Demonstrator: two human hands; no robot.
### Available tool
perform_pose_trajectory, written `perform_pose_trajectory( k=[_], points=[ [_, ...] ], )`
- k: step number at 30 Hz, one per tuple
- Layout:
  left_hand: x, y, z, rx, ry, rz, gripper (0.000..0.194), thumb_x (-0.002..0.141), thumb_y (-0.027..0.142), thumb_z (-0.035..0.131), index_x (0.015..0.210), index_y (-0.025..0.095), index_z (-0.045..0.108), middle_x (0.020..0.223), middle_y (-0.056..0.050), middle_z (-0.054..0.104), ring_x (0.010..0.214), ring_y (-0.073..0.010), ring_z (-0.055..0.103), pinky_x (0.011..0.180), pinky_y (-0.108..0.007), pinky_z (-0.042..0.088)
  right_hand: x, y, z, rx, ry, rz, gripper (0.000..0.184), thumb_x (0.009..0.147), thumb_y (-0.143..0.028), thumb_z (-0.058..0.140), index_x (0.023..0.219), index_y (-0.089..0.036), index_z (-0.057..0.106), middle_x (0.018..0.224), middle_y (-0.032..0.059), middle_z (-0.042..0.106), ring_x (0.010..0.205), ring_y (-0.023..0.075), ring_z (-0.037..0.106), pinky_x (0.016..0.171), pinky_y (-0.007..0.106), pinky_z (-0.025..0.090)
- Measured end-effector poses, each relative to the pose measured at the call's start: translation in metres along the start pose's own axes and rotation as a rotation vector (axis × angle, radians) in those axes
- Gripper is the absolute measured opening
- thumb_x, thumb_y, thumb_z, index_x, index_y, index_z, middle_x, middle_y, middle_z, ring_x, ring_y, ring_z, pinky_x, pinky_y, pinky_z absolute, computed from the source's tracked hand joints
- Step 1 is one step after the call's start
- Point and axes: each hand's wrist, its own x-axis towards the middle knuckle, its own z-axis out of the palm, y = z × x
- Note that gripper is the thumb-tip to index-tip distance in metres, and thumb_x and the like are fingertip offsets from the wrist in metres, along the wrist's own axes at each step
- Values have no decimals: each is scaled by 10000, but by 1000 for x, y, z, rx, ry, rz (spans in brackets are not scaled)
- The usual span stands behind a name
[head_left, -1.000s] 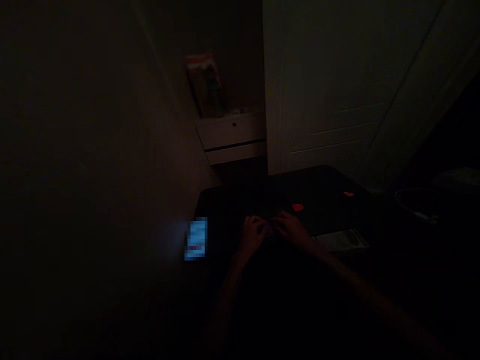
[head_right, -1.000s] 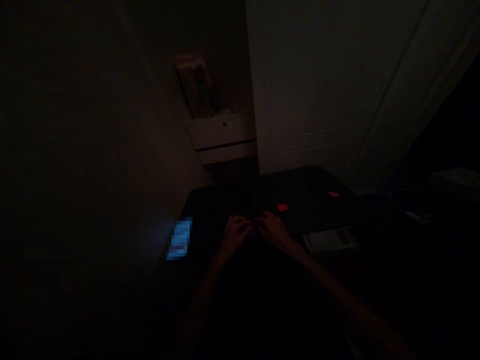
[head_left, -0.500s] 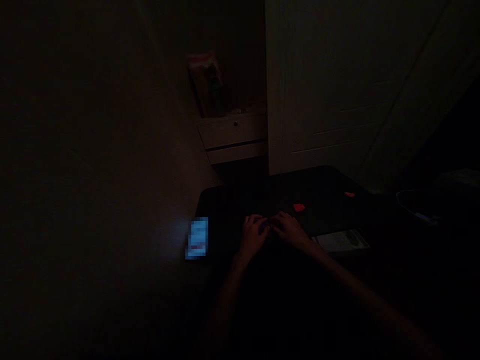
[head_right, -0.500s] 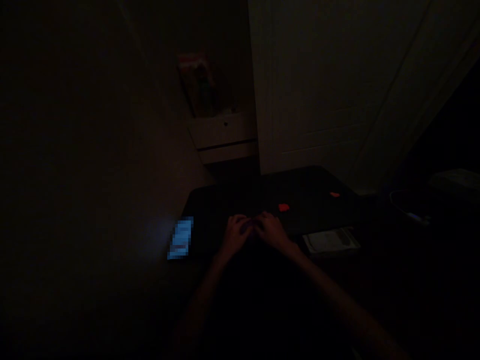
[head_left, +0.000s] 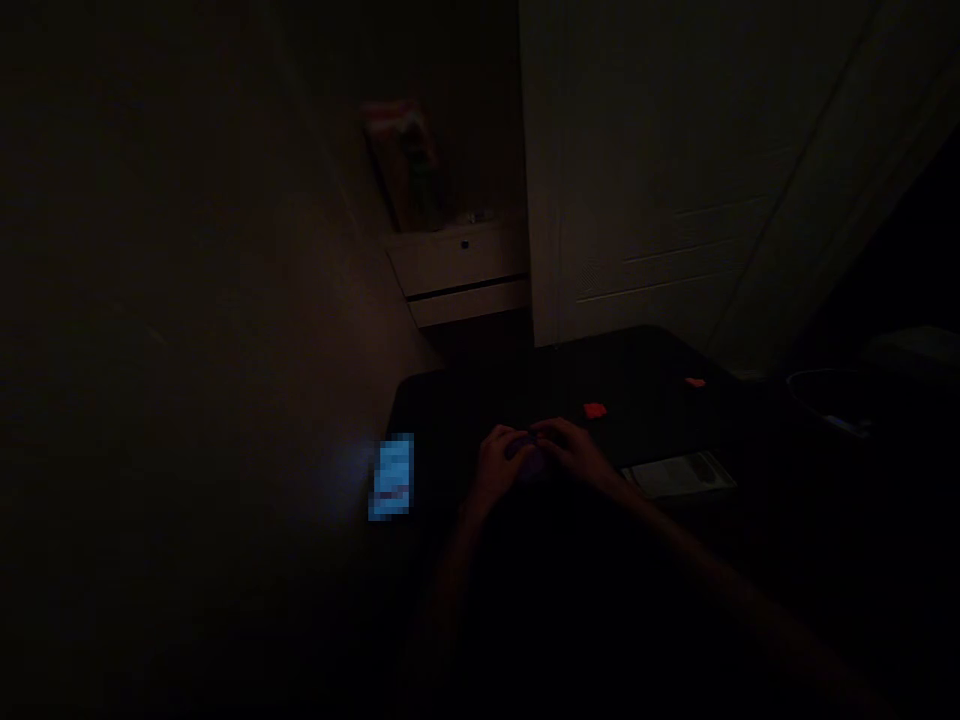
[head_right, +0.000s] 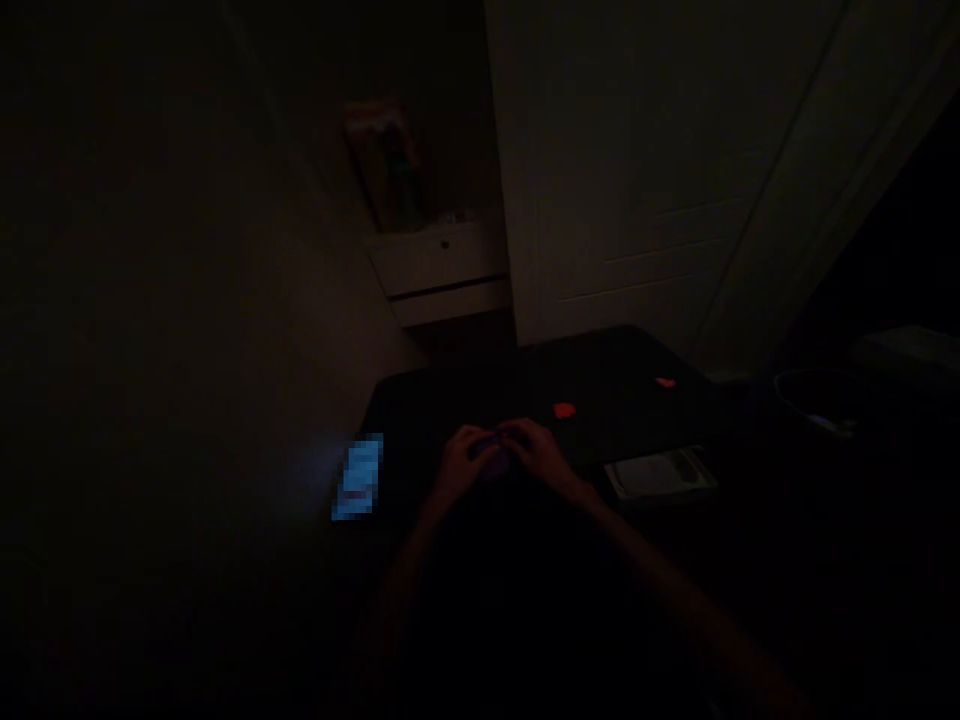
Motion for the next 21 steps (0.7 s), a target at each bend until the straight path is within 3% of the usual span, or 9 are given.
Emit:
perform_pose_trajectory(
  k=[6, 11, 14, 21],
  points=[
    [1, -4, 1, -43, 56, -31, 176, 823, 214, 771, 998, 192, 776, 1000, -59, 722, 943, -201, 680, 877, -336, 532, -1, -3, -2, -28, 23, 24, 176, 919, -294, 675, 1061, -219, 746, 1058, 74, 764, 972, 227, 721, 884, 368, 567],
    [2, -8, 2, -240, 127, -172, 188, 796, 233, 786, 977, 184, 772, 990, -67, 761, 911, -204, 704, 824, -320, 543, -4, -6, 1, -96, -50, -54, 184, 934, -317, 675, 1070, -227, 760, 1056, 71, 763, 977, 230, 716, 897, 371, 555],
    [2, -8, 1, -336, 142, -222, 207, 807, 254, 773, 997, 173, 762, 1000, -81, 768, 925, -212, 713, 843, -327, 549, -4, -8, 5, -100, -44, -29, 207, 930, -317, 680, 1102, -229, 755, 1063, 72, 766, 967, 232, 722, 886, 371, 559],
    [-3, -2, -2, -160, 97, -10, 226, 850, 278, 747, 1068, 216, 740, 1094, -61, 743, 1034, -215, 686, 950, -348, 516, -3, -13, 5, 10, 34, 22, 219, 910, -331, 690, 1096, -235, 752, 1060, 58, 776, 963, 232, 727, 882, 368, 564]
  ],
)
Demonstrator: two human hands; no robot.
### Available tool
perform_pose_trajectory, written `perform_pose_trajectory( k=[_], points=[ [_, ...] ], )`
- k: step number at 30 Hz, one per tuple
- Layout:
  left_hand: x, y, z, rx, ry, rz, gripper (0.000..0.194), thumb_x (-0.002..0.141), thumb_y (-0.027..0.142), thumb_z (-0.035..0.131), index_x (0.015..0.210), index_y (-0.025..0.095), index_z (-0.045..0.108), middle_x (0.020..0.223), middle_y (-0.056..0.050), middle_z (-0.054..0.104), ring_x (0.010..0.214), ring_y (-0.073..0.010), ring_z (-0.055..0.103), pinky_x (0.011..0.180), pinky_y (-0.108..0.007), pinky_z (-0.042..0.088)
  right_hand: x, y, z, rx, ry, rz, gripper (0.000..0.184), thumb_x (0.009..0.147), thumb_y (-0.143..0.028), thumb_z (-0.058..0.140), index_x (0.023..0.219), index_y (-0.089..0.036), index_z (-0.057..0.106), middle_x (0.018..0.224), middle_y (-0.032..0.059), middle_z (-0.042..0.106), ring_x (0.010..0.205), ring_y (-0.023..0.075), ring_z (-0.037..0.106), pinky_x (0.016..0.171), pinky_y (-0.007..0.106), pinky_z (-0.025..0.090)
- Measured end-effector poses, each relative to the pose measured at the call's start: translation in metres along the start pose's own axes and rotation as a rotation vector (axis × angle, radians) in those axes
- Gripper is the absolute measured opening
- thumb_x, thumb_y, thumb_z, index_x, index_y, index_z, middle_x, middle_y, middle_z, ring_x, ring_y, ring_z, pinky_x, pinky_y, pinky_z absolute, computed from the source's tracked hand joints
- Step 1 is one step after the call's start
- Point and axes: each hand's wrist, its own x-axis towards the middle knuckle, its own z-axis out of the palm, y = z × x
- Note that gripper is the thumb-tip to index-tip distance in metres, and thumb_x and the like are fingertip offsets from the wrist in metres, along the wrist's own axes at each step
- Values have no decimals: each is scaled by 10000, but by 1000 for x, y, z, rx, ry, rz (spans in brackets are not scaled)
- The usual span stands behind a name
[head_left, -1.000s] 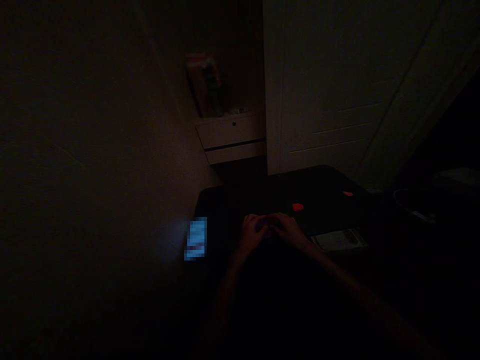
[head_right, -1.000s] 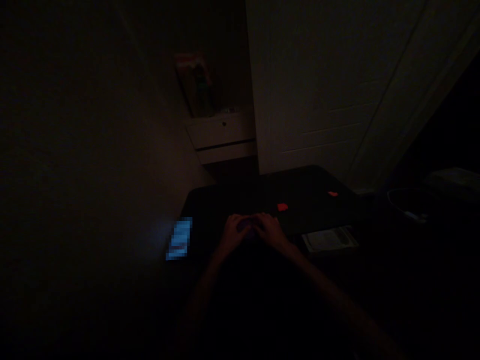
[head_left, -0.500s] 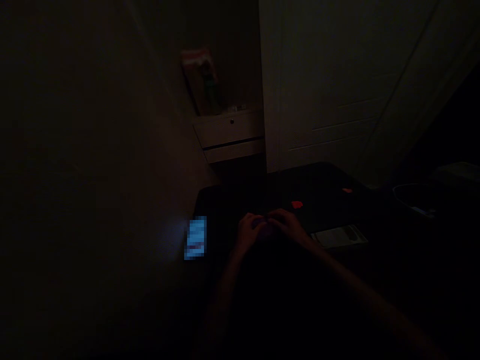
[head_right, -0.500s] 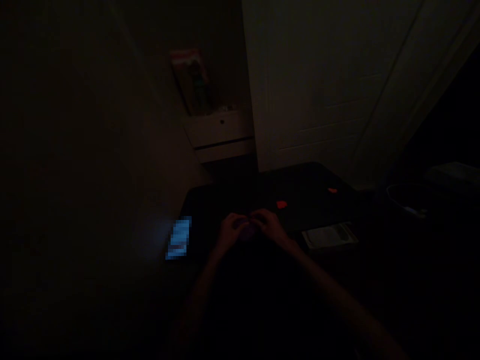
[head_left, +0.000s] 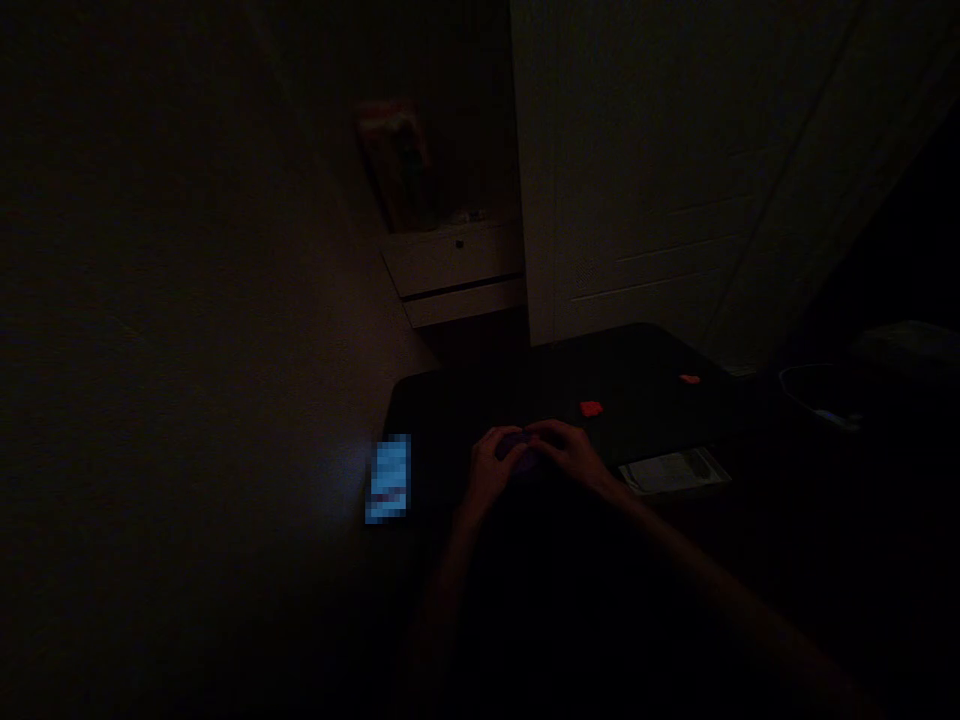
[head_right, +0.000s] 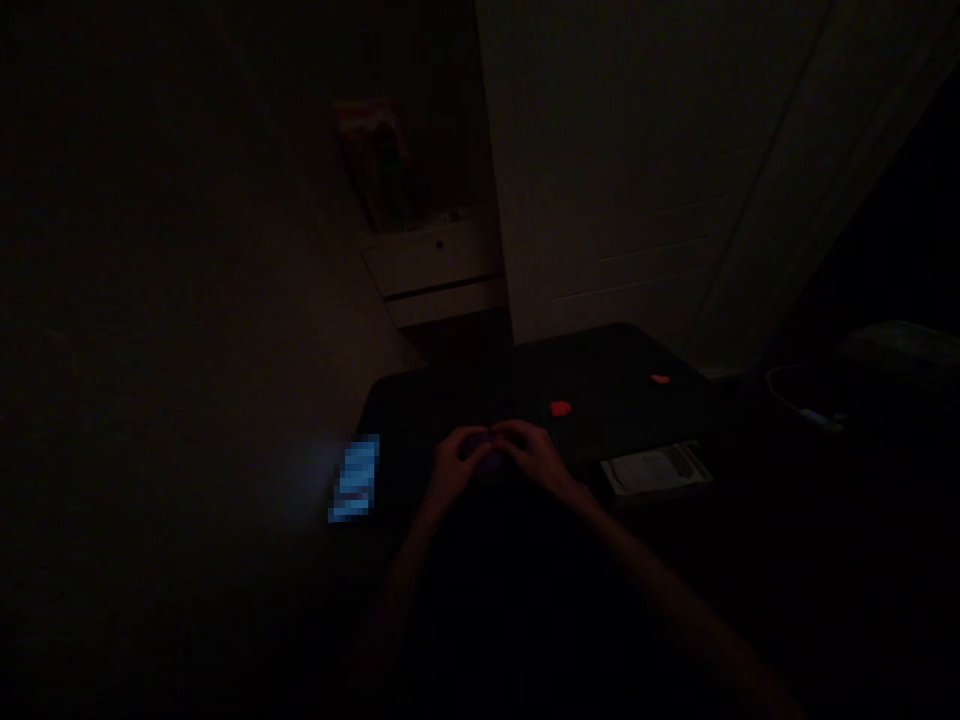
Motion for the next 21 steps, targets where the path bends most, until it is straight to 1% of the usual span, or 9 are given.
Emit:
perform_pose_trajectory(
  k=[4, 7, 9, 12, 16, 18, 21],
  points=[
    [0, 0, 0, 24, -40, -8, 261, 850, 283, 751, 1103, 218, 745, 1081, -60, 736, 1011, -217, 685, 927, -349, 522, -2, -2, -2, 39, 36, 9, 217, 907, -348, 697, 1087, -240, 749, 1063, 49, 780, 972, 231, 728, 905, 373, 563],
    [1, -1, -2, 18, -68, -26, 239, 852, 298, 750, 1074, 213, 764, 1035, -58, 732, 970, -212, 687, 892, -337, 526, -3, -3, -1, 33, 42, 9, 203, 916, -360, 694, 1069, -241, 755, 1055, 49, 782, 970, 232, 729, 919, 379, 561],
    [1, 0, -3, 16, -62, -35, 207, 862, 305, 738, 1042, 209, 775, 1000, -55, 732, 940, -206, 689, 866, -328, 525, -2, -2, 0, 6, 43, 0, 188, 928, -364, 682, 1038, -236, 765, 1030, 54, 783, 960, 236, 728, 921, 385, 559],
    [1, 2, -3, 26, -44, -34, 187, 862, 322, 736, 1000, 206, 783, 960, -50, 736, 912, -203, 689, 843, -324, 522, -2, -2, -2, -39, -2, -61, 193, 959, -358, 648, 1041, -238, 775, 1032, 62, 776, 972, 235, 720, 925, 384, 554],
    [0, 3, -2, 20, -33, -35, 186, 877, 346, 719, 978, 207, 789, 946, -50, 744, 907, -204, 692, 851, -327, 525, -2, -1, -6, -77, -123, -177, 245, 985, -352, 625, 1173, -258, 752, 1130, 74, 742, 1046, 231, 696, 956, 379, 542],
    [0, 2, -2, 10, -19, -23, 183, 889, 344, 705, 969, 205, 794, 946, -52, 740, 910, -201, 692, 857, -326, 525, -2, -1, -7, -98, -140, -184, 263, 984, -359, 629, 1202, -266, 744, 1136, 76, 733, 1041, 229, 696, 944, 376, 548],
    [0, 1, -1, 4, -13, -4, 180, 890, 341, 704, 961, 207, 801, 950, -54, 732, 907, -197, 693, 847, -316, 532, -3, 1, -5, -122, -108, -154, 246, 982, -365, 632, 1169, -268, 760, 1092, 74, 745, 1002, 232, 710, 917, 375, 563]
  ],
)
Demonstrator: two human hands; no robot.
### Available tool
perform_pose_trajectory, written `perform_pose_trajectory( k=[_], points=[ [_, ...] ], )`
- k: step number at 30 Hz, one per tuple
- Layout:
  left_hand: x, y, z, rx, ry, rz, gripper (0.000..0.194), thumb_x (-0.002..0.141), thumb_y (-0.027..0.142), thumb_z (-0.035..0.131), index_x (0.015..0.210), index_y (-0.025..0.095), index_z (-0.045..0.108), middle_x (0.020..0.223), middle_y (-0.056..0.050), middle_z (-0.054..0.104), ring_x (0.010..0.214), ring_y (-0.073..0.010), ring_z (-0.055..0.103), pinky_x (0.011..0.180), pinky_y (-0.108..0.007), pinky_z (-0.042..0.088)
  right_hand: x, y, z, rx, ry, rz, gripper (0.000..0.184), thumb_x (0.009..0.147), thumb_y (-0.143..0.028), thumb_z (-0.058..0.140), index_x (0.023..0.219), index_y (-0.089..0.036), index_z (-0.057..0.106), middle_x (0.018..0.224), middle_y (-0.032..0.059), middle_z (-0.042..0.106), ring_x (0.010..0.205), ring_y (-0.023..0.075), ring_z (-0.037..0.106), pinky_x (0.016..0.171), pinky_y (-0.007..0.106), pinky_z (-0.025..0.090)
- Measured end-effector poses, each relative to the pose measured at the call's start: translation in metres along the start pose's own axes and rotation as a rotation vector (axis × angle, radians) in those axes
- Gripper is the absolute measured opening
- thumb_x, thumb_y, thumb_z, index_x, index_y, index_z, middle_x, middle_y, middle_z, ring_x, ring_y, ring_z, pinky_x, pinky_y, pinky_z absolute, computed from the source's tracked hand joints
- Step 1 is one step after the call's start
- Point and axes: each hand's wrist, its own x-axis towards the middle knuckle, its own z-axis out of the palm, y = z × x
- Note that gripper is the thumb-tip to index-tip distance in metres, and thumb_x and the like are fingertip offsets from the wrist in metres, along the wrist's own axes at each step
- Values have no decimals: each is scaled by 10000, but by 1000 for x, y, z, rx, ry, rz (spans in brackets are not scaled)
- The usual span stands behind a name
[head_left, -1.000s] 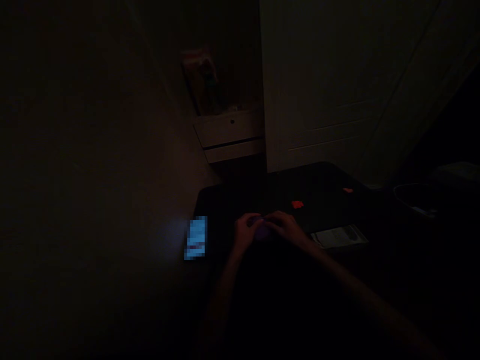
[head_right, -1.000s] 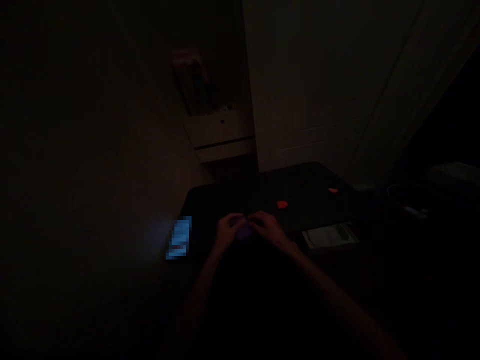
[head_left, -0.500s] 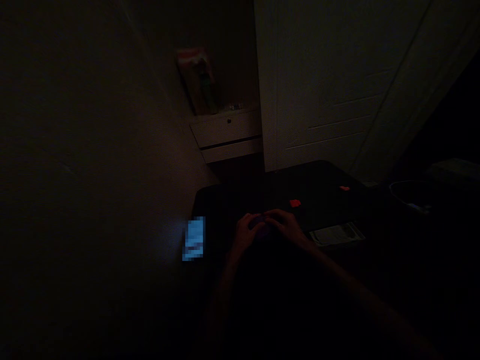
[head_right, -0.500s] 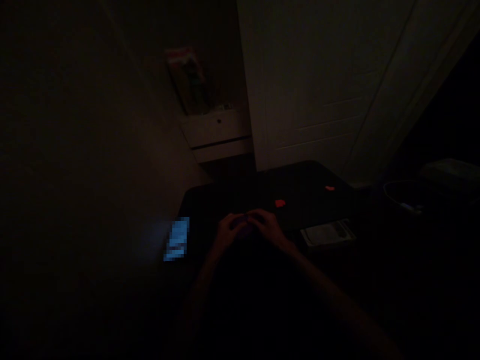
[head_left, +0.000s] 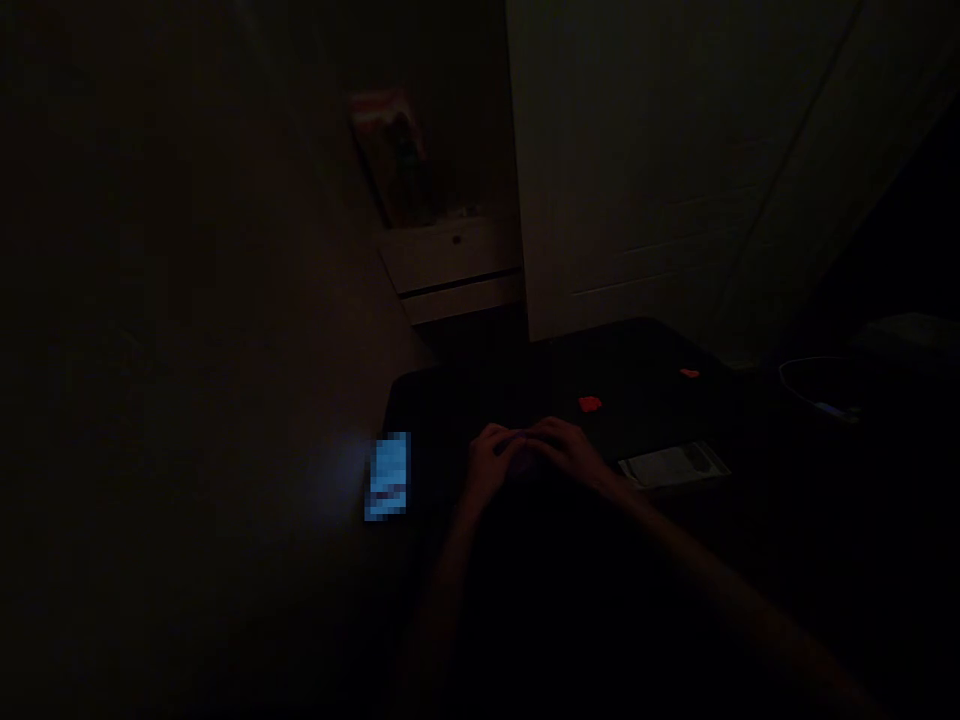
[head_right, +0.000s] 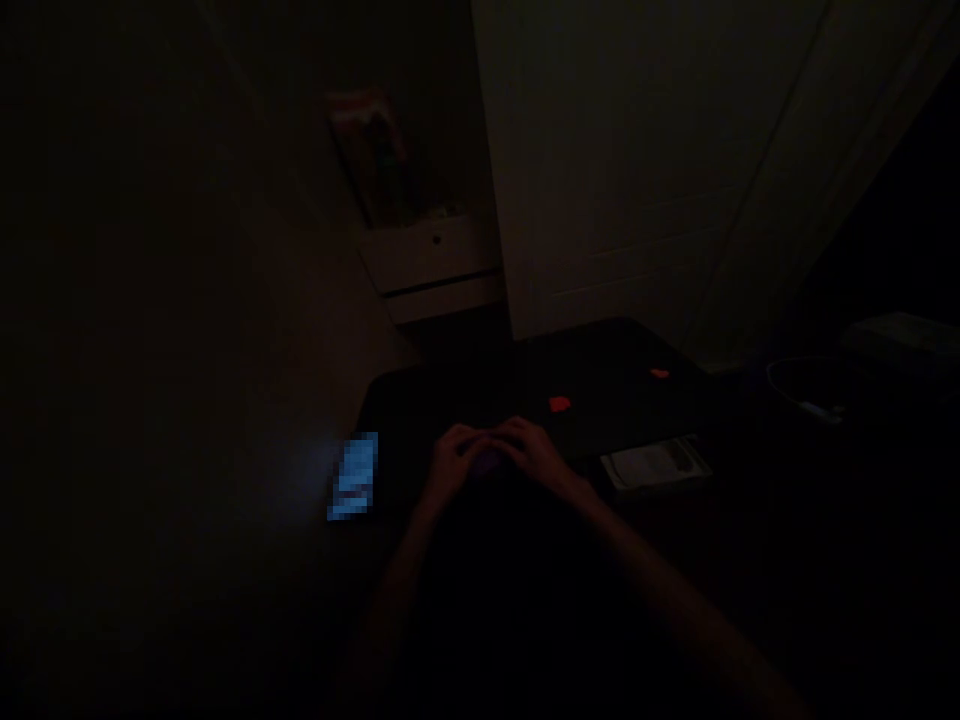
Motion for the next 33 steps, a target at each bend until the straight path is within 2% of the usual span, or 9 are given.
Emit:
perform_pose_trajectory(
  k=[6, 9, 14, 18, 22, 25, 30, 33],
  points=[
    [-1, 2, 1, 21, -17, -83, 192, 883, 299, 709, 1040, 218, 787, 1006, -54, 782, 951, -218, 719, 891, -345, 540, -2, 1, 5, -20, 55, 60, 282, 974, -347, 638, 1223, -261, 737, 1146, 76, 769, 1036, 247, 727, 953, 393, 565],
    [-1, 4, 1, 33, -18, -98, 152, 883, 285, 706, 993, 216, 785, 998, -50, 790, 949, -221, 726, 896, -347, 539, -2, 0, 3, -25, 28, 6, 263, 990, -335, 614, 1209, -275, 747, 1132, 70, 765, 1030, 239, 723, 937, 377, 562],
    [-1, 4, 0, 48, -15, -31, 124, 880, 278, 701, 921, 198, 786, 958, -57, 780, 916, -210, 719, 878, -337, 534, -1, 1, 0, -57, -18, -79, 262, 1014, -329, 576, 1196, -276, 756, 1078, 75, 745, 968, 223, 712, 875, 354, 560],
    [-1, 4, -2, 27, -38, -123, 114, 855, 282, 722, 885, 201, 796, 924, -51, 795, 890, -219, 732, 859, -339, 544, 0, 0, -4, -168, -41, -89, 241, 1015, -304, 571, 1129, -276, 782, 1041, 77, 741, 930, 223, 698, 873, 372, 542],
    [0, 4, -2, -19, -60, -183, 125, 854, 286, 712, 890, 209, 804, 925, -41, 804, 879, -221, 739, 846, -331, 550, 4, -4, -6, -201, -26, -98, 214, 985, -302, 623, 1120, -283, 788, 1068, 91, 721, 996, 244, 672, 904, 397, 534],
    [1, 6, -2, 3, -51, -168, 140, 872, 293, 685, 870, 208, 797, 895, -32, 799, 854, -215, 732, 829, -323, 541, 4, -5, -2, -114, 3, -41, 237, 995, -321, 605, 1154, -280, 777, 1062, 83, 733, 962, 233, 693, 875, 380, 555],
    [2, 10, -2, 15, -12, -116, 185, 906, 322, 640, 875, 198, 773, 884, -29, 785, 864, -201, 716, 806, -297, 533, 3, -9, 6, 12, 99, 174, 264, 920, -404, 707, 1122, -250, 777, 1068, 71, 784, 972, 255, 737, 885, 385, 580],
    [2, 8, -3, -19, -9, -121, 189, 900, 332, 649, 877, 192, 774, 895, -41, 787, 885, -210, 721, 836, -315, 534, 3, -13, 7, 20, 71, 184, 236, 921, -410, 698, 1051, -235, 790, 1038, 69, 796, 961, 260, 747, 881, 384, 583]
  ],
)
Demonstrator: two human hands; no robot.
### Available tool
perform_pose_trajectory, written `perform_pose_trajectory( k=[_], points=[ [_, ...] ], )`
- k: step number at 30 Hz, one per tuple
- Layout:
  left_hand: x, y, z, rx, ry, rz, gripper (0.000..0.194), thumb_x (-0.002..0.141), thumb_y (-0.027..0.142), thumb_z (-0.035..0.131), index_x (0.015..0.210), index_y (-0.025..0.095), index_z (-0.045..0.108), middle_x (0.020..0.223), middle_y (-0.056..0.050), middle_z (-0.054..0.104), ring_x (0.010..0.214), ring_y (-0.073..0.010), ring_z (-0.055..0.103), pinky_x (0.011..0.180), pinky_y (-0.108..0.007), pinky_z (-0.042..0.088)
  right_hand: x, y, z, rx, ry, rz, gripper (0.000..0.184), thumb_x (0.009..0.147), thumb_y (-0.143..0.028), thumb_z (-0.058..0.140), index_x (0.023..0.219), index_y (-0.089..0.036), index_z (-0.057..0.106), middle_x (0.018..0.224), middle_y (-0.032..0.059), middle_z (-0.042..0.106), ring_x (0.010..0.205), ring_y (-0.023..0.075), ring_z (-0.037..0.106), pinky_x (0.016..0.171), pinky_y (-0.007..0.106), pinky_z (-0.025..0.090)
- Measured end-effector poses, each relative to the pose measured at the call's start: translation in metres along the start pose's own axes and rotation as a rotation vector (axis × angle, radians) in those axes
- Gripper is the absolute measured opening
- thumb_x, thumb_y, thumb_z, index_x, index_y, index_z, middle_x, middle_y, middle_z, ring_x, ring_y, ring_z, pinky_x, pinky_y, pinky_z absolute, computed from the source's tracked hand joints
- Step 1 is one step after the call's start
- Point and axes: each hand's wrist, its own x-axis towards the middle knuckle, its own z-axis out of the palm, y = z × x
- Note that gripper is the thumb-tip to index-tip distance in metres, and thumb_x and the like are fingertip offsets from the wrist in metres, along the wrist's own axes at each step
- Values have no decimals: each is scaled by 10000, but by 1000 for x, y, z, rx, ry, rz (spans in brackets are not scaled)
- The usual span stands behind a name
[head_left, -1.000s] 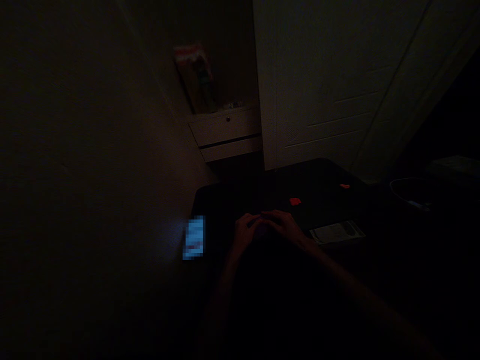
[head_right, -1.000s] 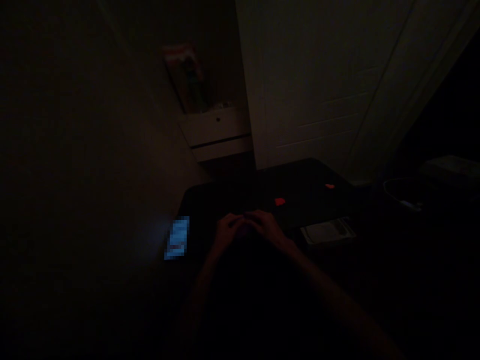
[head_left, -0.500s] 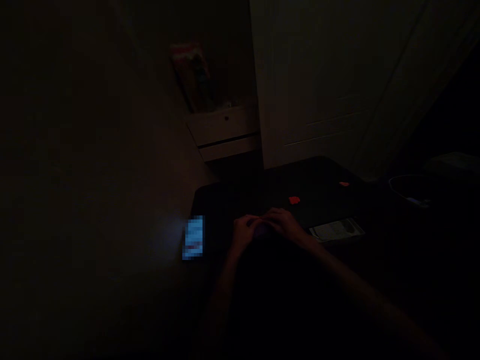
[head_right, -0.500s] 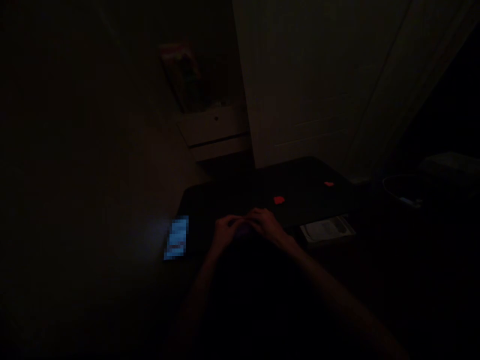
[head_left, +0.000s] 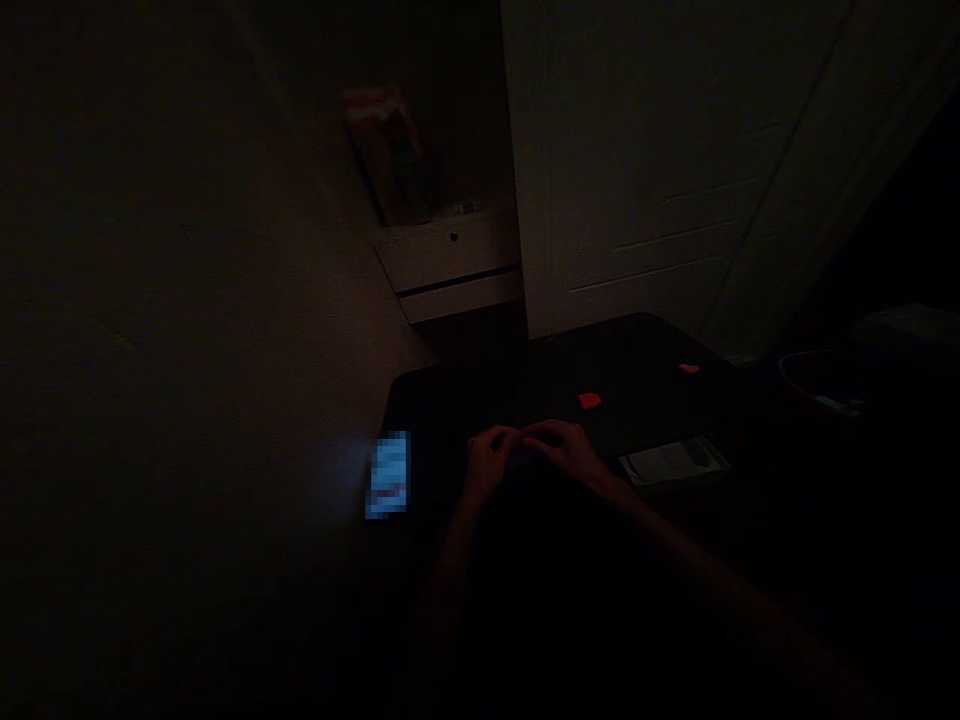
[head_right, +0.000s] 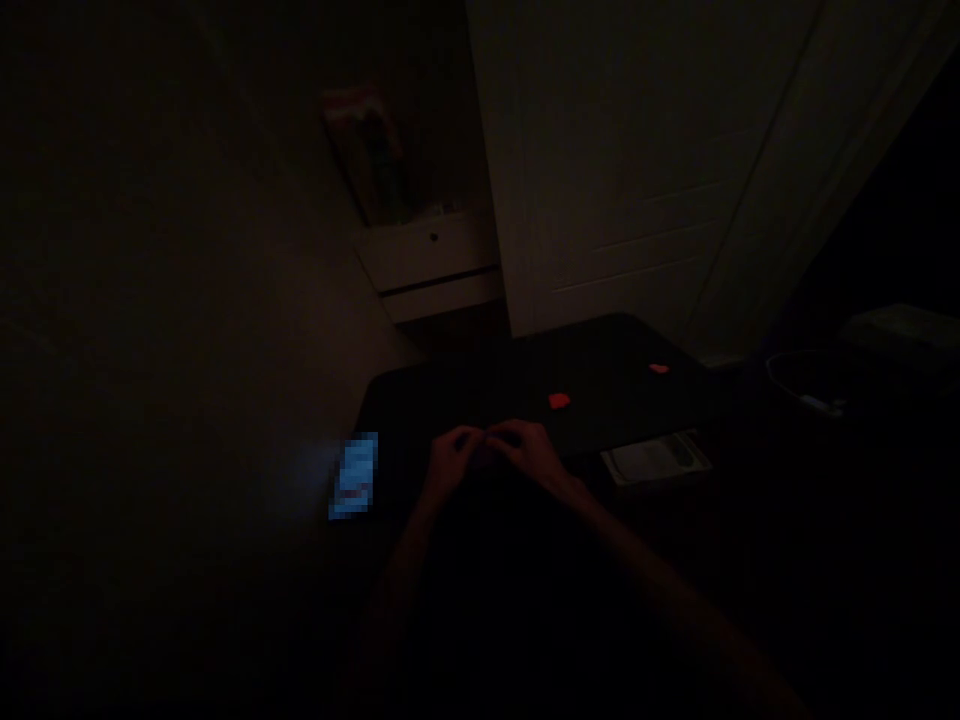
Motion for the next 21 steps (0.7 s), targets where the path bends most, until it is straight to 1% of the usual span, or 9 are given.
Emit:
perform_pose_trajectory(
  k=[4, 8, 10, 13, 16, 19, 21],
  points=[
    [-1, -5, 0, -54, -18, -33, 180, 877, 335, 686, 897, 187, 786, 936, -64, 795, 924, -233, 732, 868, -345, 544, 0, -2, -1, -34, -1, -44, 224, 951, -395, 656, 1018, -233, 795, 1006, 69, 802, 931, 257, 753, 868, 377, 579],
    [-1, -5, 1, -109, -30, -26, 234, 872, 348, 706, 1043, 206, 781, 1069, -72, 788, 1008, -230, 726, 933, -355, 540, -1, -3, -3, -94, -30, -85, 255, 994, -389, 588, 1038, -254, 799, 1022, 65, 804, 919, 252, 757, 870, 367, 572],
    [-1, -4, 1, -107, -37, -2, 217, 873, 343, 702, 1020, 203, 780, 1058, -70, 786, 1011, -225, 721, 943, -352, 532, -2, -3, -3, -126, -33, -102, 258, 1001, -375, 573, 1049, -258, 798, 1028, 65, 804, 919, 253, 756, 865, 364, 567],
    [-1, -2, 2, -35, -28, 60, 171, 889, 337, 679, 927, 196, 768, 972, -57, 777, 950, -212, 711, 899, -333, 523, -1, -1, 0, -169, -38, -113, 256, 1004, -347, 562, 1040, -257, 799, 1005, 67, 802, 898, 250, 751, 835, 353, 560],
    [0, -2, 2, 56, -22, 107, 164, 926, 318, 630, 916, 198, 742, 939, -44, 752, 908, -193, 687, 852, -309, 504, 0, 1, 2, -165, -53, -99, 256, 1005, -334, 557, 1025, -256, 800, 990, 63, 798, 879, 240, 745, 809, 339, 556],
    [5, -3, 2, 104, -72, 107, 169, 952, 302, 595, 921, 200, 727, 935, -40, 739, 900, -187, 673, 844, -303, 493, 1, 4, -1, -175, -80, -84, 225, 989, -341, 595, 1017, -256, 801, 1002, 65, 791, 904, 243, 736, 834, 349, 553],
    [10, -4, 2, 153, -123, 118, 154, 947, 277, 605, 908, 204, 735, 943, -42, 740, 924, -196, 669, 891, -327, 485, 1, 6, -6, -234, -89, -83, 181, 957, -320, 644, 991, -251, 808, 997, 77, 778, 924, 252, 725, 856, 363, 550]
  ],
)
